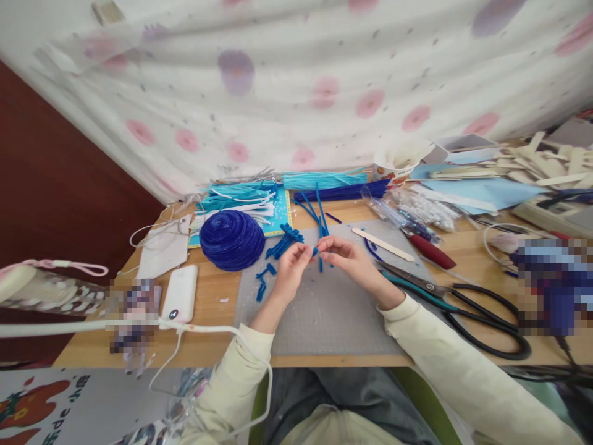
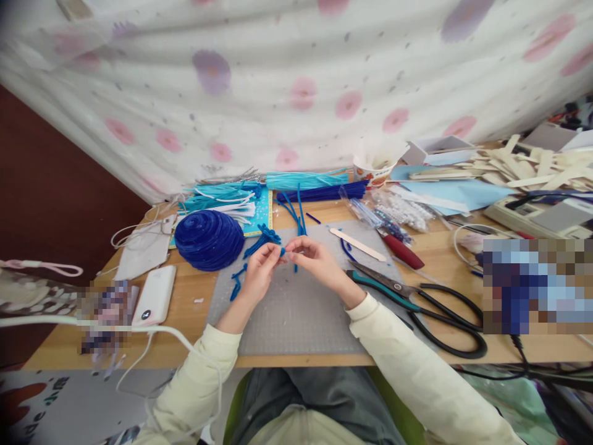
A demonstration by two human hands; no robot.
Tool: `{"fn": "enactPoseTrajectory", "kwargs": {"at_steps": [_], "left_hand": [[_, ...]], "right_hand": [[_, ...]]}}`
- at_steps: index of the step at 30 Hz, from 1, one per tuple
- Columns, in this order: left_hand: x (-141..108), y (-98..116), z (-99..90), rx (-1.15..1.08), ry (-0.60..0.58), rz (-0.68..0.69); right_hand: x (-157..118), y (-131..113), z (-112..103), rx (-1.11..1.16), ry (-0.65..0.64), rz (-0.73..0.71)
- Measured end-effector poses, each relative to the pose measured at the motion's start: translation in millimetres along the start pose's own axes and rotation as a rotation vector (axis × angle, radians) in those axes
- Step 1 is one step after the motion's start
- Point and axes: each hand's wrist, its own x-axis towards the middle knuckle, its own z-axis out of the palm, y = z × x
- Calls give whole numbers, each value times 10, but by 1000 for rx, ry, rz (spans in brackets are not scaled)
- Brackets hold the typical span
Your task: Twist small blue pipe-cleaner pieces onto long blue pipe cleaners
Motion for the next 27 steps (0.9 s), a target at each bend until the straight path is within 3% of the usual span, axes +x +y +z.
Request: {"fn": "enactPoseTrajectory", "kwargs": {"at_steps": [4,11,18,22,27], "left_hand": [[-25,-4,12,175,34,109],[-21,-17,5,110,69,63],[11,21,-22,215,62,107],[12,205,-289,214,206,141],[-304,506,-880,527,383,49]], "right_hand": [[4,14,15,10,-4,9],[14,41,-12,8,11,-8],[19,23,-14,8,19,30],[22,34,-34,-74,18,53],[39,106,-88,-400,-162,98]]}}
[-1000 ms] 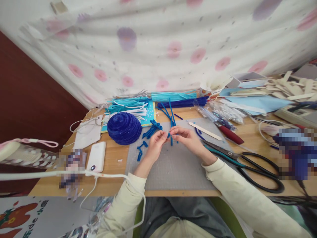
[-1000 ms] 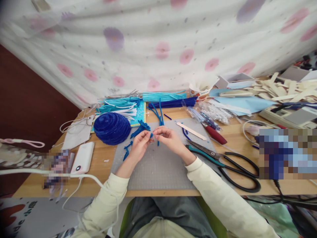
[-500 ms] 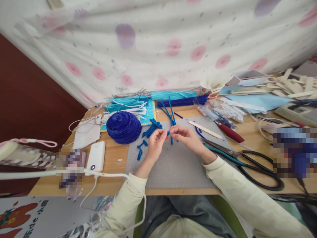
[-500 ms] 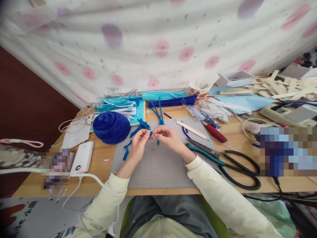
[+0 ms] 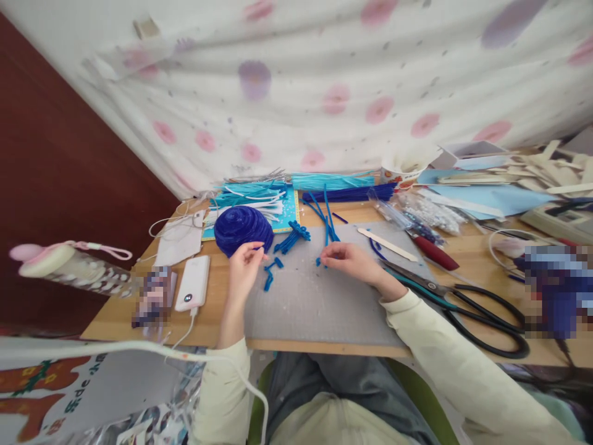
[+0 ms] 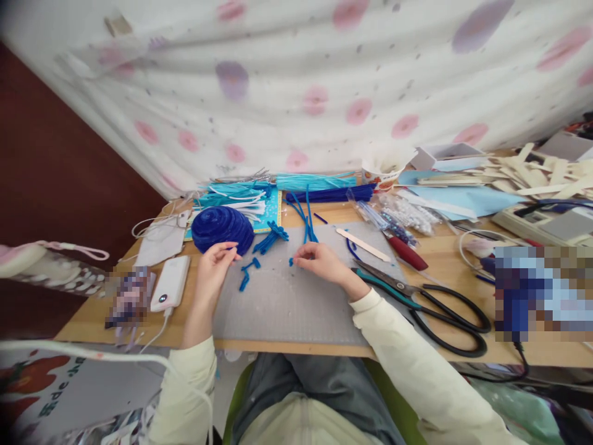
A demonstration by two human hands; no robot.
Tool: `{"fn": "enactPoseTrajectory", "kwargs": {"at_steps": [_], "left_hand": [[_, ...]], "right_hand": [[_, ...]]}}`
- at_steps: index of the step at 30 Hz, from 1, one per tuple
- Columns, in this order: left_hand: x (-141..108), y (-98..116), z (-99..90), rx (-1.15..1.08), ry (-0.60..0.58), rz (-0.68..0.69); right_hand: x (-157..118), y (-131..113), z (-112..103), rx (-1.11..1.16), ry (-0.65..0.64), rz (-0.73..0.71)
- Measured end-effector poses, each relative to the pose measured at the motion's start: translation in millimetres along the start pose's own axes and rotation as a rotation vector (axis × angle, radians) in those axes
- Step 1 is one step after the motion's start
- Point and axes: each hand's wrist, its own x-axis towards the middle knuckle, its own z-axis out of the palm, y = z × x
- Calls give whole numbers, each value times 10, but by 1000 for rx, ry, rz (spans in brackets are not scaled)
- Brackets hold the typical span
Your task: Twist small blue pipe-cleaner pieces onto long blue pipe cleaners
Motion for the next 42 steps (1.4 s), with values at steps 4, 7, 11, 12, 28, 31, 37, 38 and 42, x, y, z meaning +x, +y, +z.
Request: {"fn": "enactPoseTrajectory", "kwargs": {"at_steps": [4,7,11,12,28,31,37,38,42], "left_hand": [[-237,-112,-279,531,-60,-54],[-358,-196,-204,694,-148,-103],[-350,-268,-82,763,-194,-131],[-332,-276,-82,762,-204,-134],[-209,-253,-132,635,-148,-3],[-230,-216,-136,655,-128,16],[-290,-16,-91,532,-163,244],[-298,25,-37,476,-239,312],[-289,145,281,335,-437,513]], "right_hand": [[0,9,-21,-378,26,-33],[-99,-77,-64,-542,120,-23],[-414,-247,-203,-610,204,-7],[-506,-286,-247,-614,204,13],[-806,-535,-375,-438,250,53],[-785,-457,-349,-386,199,52],[-738,-560,-212,-231,161,31],[-696,-584,-160,-180,137,20],[-433,-576,37,1,15,49]]}}
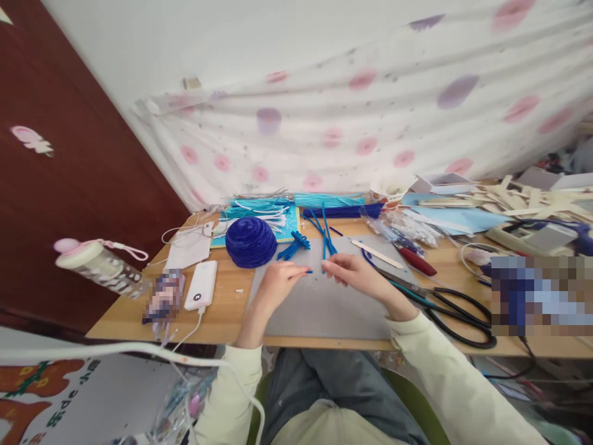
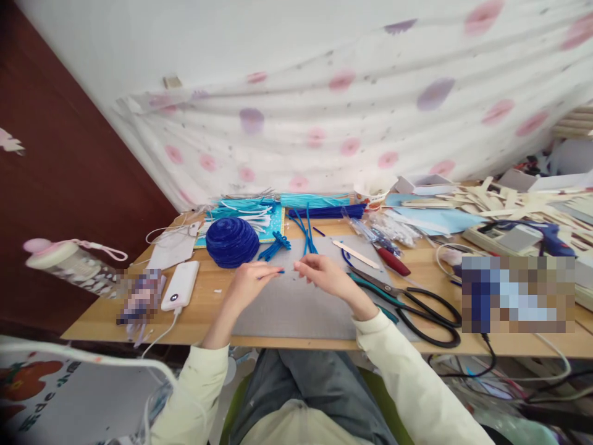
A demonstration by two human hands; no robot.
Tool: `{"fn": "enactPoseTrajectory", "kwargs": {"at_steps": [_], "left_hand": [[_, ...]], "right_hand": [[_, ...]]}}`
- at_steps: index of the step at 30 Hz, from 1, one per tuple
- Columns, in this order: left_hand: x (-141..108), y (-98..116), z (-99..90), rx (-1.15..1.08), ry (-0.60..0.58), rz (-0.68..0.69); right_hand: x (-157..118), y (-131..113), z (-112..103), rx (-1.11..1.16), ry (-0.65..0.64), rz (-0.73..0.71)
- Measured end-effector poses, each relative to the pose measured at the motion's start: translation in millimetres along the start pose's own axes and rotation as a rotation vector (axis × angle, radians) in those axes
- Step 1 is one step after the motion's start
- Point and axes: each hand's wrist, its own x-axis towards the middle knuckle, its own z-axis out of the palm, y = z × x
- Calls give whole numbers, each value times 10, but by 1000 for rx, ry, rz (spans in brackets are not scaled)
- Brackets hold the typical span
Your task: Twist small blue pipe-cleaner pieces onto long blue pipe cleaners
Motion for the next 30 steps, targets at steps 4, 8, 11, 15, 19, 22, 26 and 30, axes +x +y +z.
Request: {"fn": "enactPoseTrajectory", "kwargs": {"at_steps": [4,8,11,15,19,22,26,30], "left_hand": [[202,12,173,-2,-8,66],[315,-41,229,-50,-38,85],[353,-66,269,-72,-54,125],[359,-99,326,-54,-27,158],[332,-125,364,17,7,207],[306,-111,389,93,51,256],[285,-63,409,185,110,295],[279,-26,404,231,111,286]], "right_hand": [[223,138,14,105,-55,45],[297,282,-67,207,-135,102],[314,339,-80,290,-183,183],[325,370,-56,403,-136,219],[319,393,-19,585,-84,258],[314,413,27,708,3,269],[314,449,107,791,60,257],[316,470,186,855,77,215]]}}
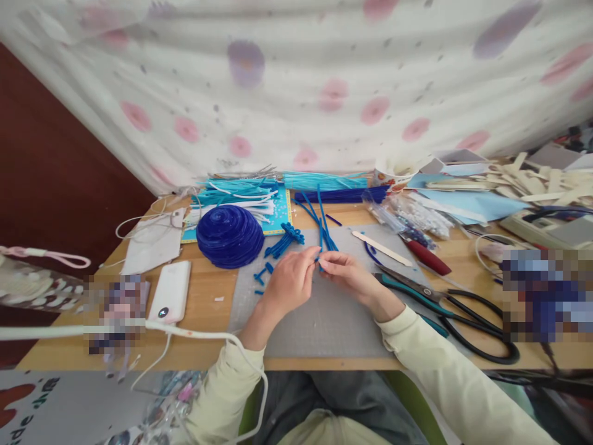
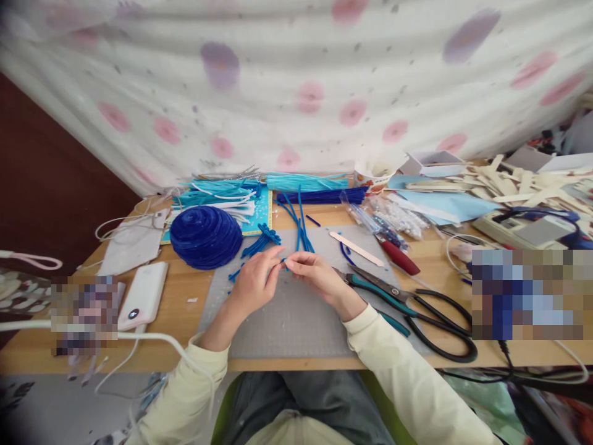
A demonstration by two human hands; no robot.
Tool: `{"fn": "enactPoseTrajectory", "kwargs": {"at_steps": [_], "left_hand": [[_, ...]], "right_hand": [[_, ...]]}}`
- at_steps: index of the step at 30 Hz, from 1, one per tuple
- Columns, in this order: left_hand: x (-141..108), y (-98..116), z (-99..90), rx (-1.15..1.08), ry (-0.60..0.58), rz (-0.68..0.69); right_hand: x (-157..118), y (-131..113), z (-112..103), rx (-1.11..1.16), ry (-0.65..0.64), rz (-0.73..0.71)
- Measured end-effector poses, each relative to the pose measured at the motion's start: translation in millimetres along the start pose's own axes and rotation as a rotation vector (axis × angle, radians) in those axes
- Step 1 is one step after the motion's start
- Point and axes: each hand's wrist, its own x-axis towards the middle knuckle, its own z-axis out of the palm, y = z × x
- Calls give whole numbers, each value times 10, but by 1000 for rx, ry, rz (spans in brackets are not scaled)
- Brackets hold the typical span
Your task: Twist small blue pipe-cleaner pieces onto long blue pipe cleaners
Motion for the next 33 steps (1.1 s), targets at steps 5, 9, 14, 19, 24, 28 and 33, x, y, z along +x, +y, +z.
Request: {"fn": "enactPoseTrajectory", "kwargs": {"at_steps": [5,9,14,19,24,28,33], "left_hand": [[-10,28,0,-201,-7,-100],[-32,68,40,-380,-3,-182],[-50,113,84,-404,25,-195],[-34,88,26,-397,127,-283],[4,76,18,-479,14,-364],[13,100,78,-795,-9,-496],[-4,121,145,-1022,32,-595]], "right_hand": [[9,41,69,9,-53,-68],[19,60,111,-16,-83,-105],[22,65,110,-36,-73,-131],[20,73,46,-202,-29,-219],[26,89,20,-316,-91,-306],[5,79,70,-393,-90,-354],[2,107,119,-446,-54,-403]]}}
